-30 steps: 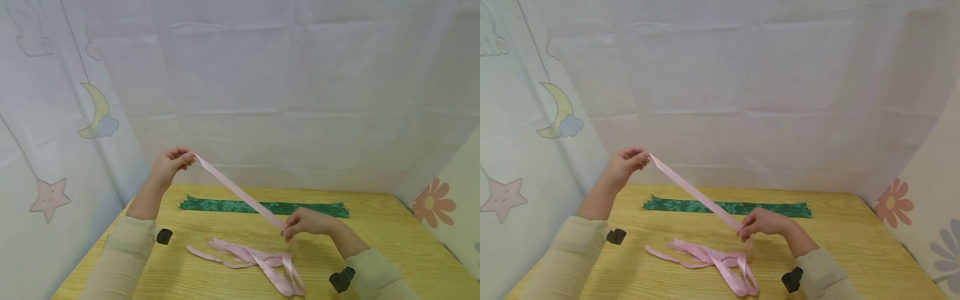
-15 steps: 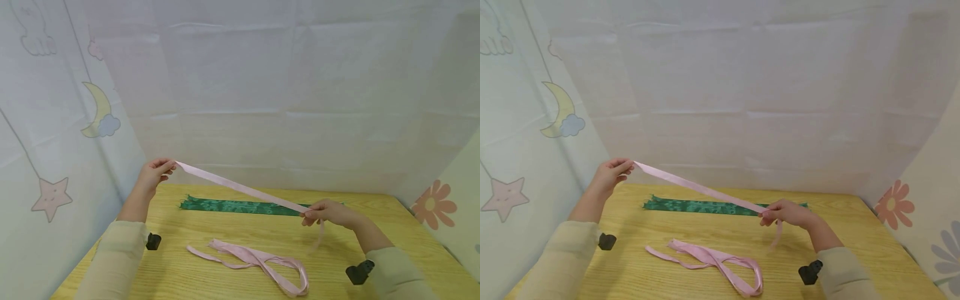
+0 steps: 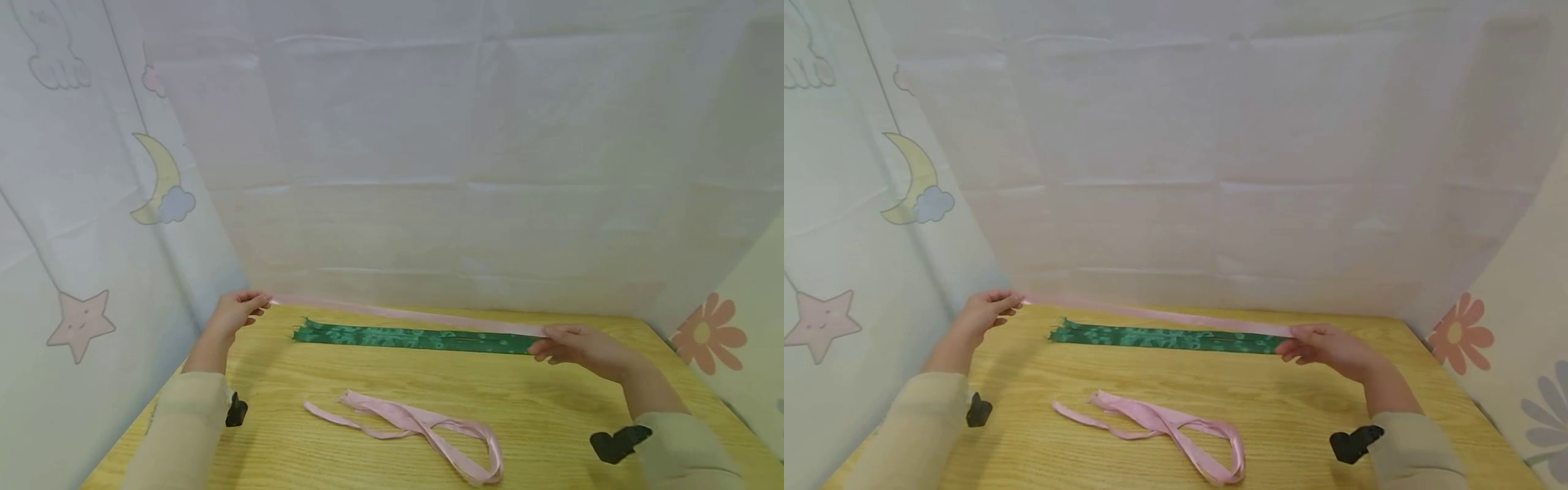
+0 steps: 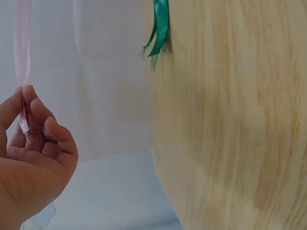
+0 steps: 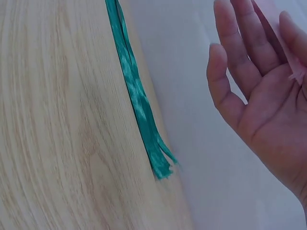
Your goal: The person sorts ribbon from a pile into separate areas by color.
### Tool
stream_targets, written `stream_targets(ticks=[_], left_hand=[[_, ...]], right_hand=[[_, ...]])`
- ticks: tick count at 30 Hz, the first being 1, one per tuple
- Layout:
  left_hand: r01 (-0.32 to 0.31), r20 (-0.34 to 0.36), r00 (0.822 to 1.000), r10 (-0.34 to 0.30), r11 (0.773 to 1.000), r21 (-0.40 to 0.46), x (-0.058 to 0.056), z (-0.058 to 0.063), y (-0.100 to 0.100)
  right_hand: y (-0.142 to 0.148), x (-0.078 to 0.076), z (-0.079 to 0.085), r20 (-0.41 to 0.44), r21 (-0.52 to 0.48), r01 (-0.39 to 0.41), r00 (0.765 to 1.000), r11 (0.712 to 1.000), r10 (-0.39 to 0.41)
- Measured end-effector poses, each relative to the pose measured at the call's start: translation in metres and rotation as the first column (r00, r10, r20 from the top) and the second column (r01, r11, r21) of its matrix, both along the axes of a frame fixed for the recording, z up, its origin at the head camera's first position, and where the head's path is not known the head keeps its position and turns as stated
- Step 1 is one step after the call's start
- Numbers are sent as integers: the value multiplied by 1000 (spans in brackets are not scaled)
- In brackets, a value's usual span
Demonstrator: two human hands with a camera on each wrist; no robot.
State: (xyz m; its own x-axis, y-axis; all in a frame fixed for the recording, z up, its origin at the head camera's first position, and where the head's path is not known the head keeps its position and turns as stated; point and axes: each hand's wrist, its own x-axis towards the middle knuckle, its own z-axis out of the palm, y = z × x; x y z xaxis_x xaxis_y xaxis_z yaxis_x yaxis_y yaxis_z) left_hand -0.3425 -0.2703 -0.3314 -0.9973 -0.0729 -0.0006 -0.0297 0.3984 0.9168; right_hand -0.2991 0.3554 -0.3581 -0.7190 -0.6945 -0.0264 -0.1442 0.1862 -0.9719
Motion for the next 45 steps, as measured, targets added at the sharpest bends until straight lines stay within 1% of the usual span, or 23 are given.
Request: stream_targets(ticks=[2,4,7,9,11,12,14,16,18,19,21,24,28,30,32,37,39,40,42,45], left_hand=[[9,9,1000,-9,1000,-16,-1,-5,-1],[21,12,1000,-21,999,-31,-1,-9,0],[56,21,998,-56,998,-42,-3,-13,3],[77,23,997,-76,996,-41,-4,-15,6],[89,28,996,-88,995,-42,-5,-17,8],[88,32,996,-87,995,-48,-6,-18,9],[84,40,996,-82,994,-65,-7,-20,11],[73,47,996,-70,994,-75,-8,-23,11],[60,54,997,-55,995,-79,-10,-26,12],[55,57,997,-51,995,-80,-11,-28,12],[37,65,997,-32,996,-78,-13,-31,12],[14,72,997,-8,997,-82,-16,-34,11],[7,62,998,-1,997,-82,-17,-38,11],[14,58,998,-9,996,-85,-17,-40,11],[18,62,998,-13,997,-81,-17,-40,11],[29,65,998,-24,996,-81,-15,-40,12],[26,65,998,-21,996,-80,-14,-40,13],[22,66,998,-17,997,-79,-14,-40,14],[16,68,998,-11,997,-77,-14,-41,14],[13,76,997,-6,997,-82,-14,-43,13]], right_hand=[[4,1,0,35,-29,-4,999,1000,5],[7,1,0,48,-37,21,999,999,-20],[9,2,-1,26,-30,107,994,994,-107],[10,3,-3,-8,-15,201,980,979,-201],[11,4,-5,-37,2,307,951,952,-306],[12,4,-6,-52,16,361,932,933,-360],[14,4,-7,-79,48,467,883,883,-463],[16,5,-9,-102,80,545,837,834,-537],[18,4,-10,-122,106,595,803,796,-584],[19,5,-11,-128,116,610,792,784,-597],[20,5,-12,-126,125,630,777,767,-617],[21,5,-14,-101,121,646,763,753,-639],[23,5,-16,-65,93,655,755,750,-652],[25,4,-18,-50,73,654,757,753,-652],[27,3,-19,-19,48,658,753,751,-658],[31,3,-22,46,-13,654,756,757,-653],[32,3,-22,47,-17,651,759,759,-650],[32,3,-23,45,-11,654,756,757,-653],[32,4,-23,35,16,672,740,741,-672],[32,4,-24,-8,95,699,712,709,-702]])
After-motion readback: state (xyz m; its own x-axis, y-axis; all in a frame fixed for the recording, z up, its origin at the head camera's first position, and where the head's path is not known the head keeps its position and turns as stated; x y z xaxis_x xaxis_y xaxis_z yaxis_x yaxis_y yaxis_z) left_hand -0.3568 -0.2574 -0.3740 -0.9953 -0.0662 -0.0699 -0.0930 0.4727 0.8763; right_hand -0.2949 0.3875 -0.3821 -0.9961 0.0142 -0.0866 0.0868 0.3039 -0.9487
